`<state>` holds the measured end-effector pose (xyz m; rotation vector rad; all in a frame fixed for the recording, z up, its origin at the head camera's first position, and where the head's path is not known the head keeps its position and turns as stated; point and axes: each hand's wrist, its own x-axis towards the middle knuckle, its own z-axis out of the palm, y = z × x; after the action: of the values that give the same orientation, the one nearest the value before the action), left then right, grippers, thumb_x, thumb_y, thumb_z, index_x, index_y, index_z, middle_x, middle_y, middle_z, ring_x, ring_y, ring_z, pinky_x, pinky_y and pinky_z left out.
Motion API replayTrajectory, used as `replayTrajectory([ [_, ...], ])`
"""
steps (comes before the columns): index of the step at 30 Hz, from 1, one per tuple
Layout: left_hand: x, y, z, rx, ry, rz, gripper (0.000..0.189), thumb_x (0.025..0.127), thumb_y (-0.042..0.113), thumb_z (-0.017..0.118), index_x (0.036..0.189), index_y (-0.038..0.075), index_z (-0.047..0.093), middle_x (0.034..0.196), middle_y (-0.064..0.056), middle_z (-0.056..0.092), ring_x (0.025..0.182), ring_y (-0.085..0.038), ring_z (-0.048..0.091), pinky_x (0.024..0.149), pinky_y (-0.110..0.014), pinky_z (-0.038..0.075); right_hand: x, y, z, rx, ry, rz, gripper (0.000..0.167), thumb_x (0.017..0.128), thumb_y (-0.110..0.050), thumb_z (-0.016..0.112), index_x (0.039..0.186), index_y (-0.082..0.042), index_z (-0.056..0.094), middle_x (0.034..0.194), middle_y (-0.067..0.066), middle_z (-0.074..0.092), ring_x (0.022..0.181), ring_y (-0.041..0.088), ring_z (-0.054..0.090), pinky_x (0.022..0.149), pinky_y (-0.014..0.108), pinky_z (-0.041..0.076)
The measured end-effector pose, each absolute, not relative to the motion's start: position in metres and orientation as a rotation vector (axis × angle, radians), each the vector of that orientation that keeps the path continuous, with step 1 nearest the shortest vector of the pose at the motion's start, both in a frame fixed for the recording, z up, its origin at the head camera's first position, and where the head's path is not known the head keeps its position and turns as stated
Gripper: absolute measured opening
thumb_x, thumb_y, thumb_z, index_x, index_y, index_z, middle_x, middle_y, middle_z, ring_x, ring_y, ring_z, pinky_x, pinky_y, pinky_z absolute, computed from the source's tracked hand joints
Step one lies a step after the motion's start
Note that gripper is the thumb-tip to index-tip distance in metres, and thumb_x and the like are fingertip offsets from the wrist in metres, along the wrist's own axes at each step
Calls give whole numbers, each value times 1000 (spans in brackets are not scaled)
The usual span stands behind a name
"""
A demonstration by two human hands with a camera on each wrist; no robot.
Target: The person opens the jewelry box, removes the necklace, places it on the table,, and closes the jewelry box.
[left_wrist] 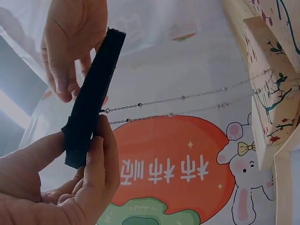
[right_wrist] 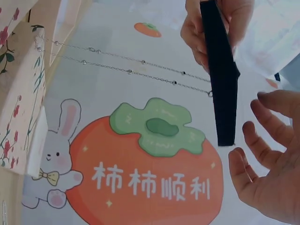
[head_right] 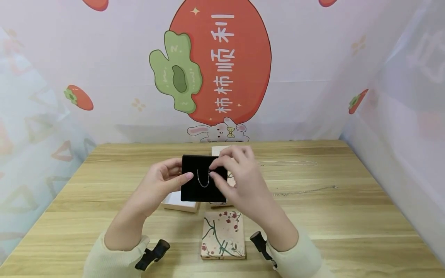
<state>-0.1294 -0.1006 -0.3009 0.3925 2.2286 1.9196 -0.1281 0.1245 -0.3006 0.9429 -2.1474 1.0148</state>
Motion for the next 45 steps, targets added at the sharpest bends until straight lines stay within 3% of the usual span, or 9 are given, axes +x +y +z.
replayTrajectory([
  [8, -128, -99, -304, 318, 2207, 1951, 32, 94, 7, 67, 123, -5, 61, 111, -21, 70, 91, -15, 69, 81, -28, 60, -124, 110, -312, 982, -2212, 682, 24, 74, -21, 88, 86, -15, 68, 95, -1, 59, 105, 26, 45, 85, 39, 47],
  [21, -127, -90, -303, 241, 2286, 1963, 32, 90, 2, 70, 120, -4, 64, 108, -21, 71, 91, -18, 72, 86, -32, 59, -108, 89, -319, 674, -2260, 559, 18, 76, -10, 86, 82, -7, 69, 88, 4, 60, 94, 31, 50, 83, 37, 47],
  [26, -127, -89, -304, 225, 2305, 1958, 30, 89, 1, 71, 118, -4, 65, 105, -20, 72, 90, -18, 72, 86, -32, 60, -110, 87, -322, 674, -2243, 563, 16, 75, -4, 83, 79, -6, 67, 85, 4, 58, 92, 30, 50, 82, 36, 46],
  [35, -129, -93, -302, 251, 2249, 1965, 32, 91, 2, 69, 121, -5, 64, 110, -22, 72, 93, -17, 73, 82, -31, 60, -119, 100, -313, 716, -2334, 1133, 19, 77, 2, 73, 75, -13, 61, 83, -6, 57, 85, 13, 45, 65, 24, 41],
  [45, -130, -96, -303, 238, 2259, 1922, 33, 91, 5, 70, 122, -3, 64, 113, -20, 71, 97, -19, 72, 84, -34, 60, -126, 121, -302, 654, -2436, 1686, 13, 88, 1, 66, 81, -9, 63, 89, 3, 58, 85, 16, 53, 58, 21, 45],
])
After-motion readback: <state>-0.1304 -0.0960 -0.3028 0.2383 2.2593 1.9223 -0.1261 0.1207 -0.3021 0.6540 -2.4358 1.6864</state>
